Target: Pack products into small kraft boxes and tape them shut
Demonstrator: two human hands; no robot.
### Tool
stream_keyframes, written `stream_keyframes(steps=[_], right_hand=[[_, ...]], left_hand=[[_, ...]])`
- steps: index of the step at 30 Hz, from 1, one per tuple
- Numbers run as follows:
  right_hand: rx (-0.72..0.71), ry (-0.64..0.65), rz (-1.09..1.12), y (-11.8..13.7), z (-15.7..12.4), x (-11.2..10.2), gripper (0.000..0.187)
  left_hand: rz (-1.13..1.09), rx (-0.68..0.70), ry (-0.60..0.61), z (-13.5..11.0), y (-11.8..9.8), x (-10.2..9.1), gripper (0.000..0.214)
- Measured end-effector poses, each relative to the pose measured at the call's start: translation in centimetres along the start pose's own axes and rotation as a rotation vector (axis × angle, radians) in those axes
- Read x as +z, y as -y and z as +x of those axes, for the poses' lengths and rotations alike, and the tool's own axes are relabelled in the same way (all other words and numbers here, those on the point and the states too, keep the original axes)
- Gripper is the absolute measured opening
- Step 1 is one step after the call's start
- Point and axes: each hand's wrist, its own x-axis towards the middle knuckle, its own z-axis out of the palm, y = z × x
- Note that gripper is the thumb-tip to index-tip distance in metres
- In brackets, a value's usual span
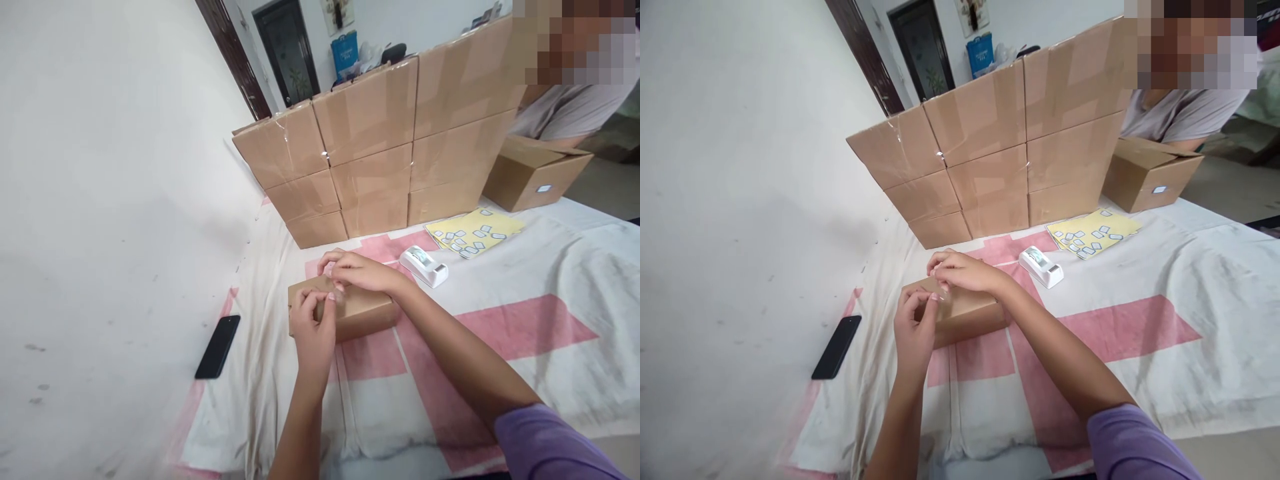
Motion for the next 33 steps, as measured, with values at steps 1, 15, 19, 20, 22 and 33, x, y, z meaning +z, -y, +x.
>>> stream_keyframes(steps=[1,15,19,20,22,33], right_hand=[[-0.017,-0.052,-0.015,-0.1,0.1,0.1,0.041],[-0.038,-0.108,0.005,0.2,0.2,2.3,0.029],[-0.075,-0.105,0.117,0.0,0.2,3.0,0.024],[-0.082,-0.113,0.137,-0.1,0.2,3.1,0.027],[-0.072,-0.153,0.077,-0.3,0.2,3.2,0.032],[-0.041,0.066,-0.648,-1.5,0.6,4.0,0.035]], left_hand=[[-0.008,-0.012,-0.009,-0.1,-0.1,-0.1,0.022],[-0.175,-0.115,-0.054,-1.2,-0.1,-2.3,0.026],[-0.245,-0.135,-0.102,-0.9,0.1,-2.8,0.027],[-0.269,-0.138,-0.116,-0.9,0.1,-2.9,0.028],[-0.316,-0.140,-0.143,-1.0,0.1,-3.0,0.031],[-0.491,-0.357,-0.126,-1.6,-0.3,-3.8,0.023]])
